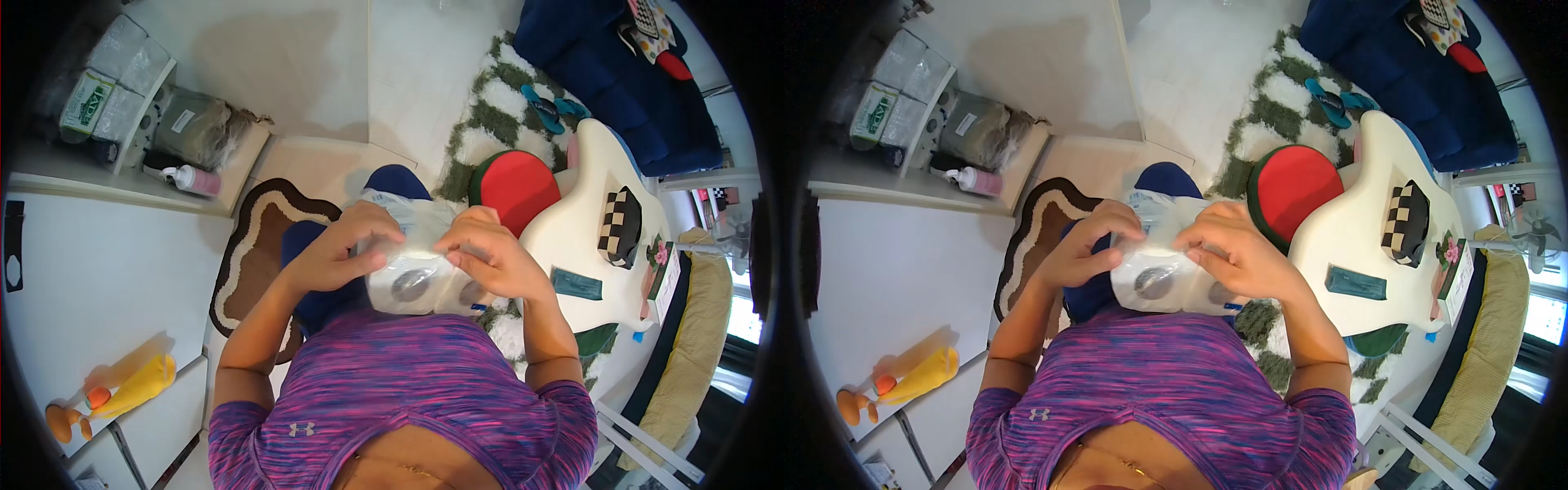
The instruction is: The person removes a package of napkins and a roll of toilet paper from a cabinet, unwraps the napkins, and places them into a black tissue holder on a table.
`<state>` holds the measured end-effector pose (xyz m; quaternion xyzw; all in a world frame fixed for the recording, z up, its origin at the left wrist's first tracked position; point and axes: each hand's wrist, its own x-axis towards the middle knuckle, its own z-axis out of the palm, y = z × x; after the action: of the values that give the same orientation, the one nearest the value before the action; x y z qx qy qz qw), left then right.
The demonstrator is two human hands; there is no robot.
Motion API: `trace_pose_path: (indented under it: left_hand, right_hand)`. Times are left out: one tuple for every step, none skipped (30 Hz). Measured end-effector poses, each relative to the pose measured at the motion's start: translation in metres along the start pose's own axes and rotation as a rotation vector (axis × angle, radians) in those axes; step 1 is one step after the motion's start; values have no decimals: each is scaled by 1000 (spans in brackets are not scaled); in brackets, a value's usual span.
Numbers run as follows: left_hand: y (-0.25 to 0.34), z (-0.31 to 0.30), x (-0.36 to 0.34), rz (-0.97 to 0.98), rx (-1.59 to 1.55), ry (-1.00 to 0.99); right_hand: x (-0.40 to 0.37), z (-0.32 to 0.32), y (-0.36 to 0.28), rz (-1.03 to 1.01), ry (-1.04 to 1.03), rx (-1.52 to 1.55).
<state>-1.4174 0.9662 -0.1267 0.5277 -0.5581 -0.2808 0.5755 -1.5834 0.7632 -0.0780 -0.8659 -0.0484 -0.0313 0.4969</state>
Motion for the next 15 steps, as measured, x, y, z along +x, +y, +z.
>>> trace_pose_path:
  left_hand:
    - [6,1,5,-30,61,9]
    - [9,2,8,-60,122,19]
    - [7,3,10,-103,64,43]
    - [2,5,10,-147,5,65]
    - [-4,7,10,-191,-53,86]
    - [-13,7,11,-125,-59,74]
    - [-23,5,10,-102,-56,91]
    - [-34,3,7,-82,-56,107]
    - [-40,1,6,-63,-58,124]
    - [-45,-1,4,-77,-90,143]
    - [-51,-3,2,-91,-122,164]
    - [-55,-3,1,-106,-154,185]
    - [-60,-2,-2,-110,-154,195]
    - [-66,-1,-3,-111,-153,205]
    - [-72,0,-6,-112,-152,216]
  right_hand:
    - [3,-4,-7,42,42,-92]
    - [7,-6,-13,9,72,-183]
    - [10,-6,-19,-28,86,-230]
    - [12,-4,-25,-63,101,-275]
    - [14,0,-29,-97,117,-320]
    - [16,6,-33,-117,171,-324]
    - [15,8,-31,-121,167,-329]
    - [14,12,-25,-121,161,-331]
    - [13,16,-20,-119,154,-333]
    - [12,18,-14,-123,203,-296]
    - [12,17,-10,-118,196,-264]
    - [12,15,-5,-113,188,-231]
    - [12,12,-2,-106,181,-196]
    - [11,10,0,-88,159,-191]
    - [9,10,2,-75,131,-190]
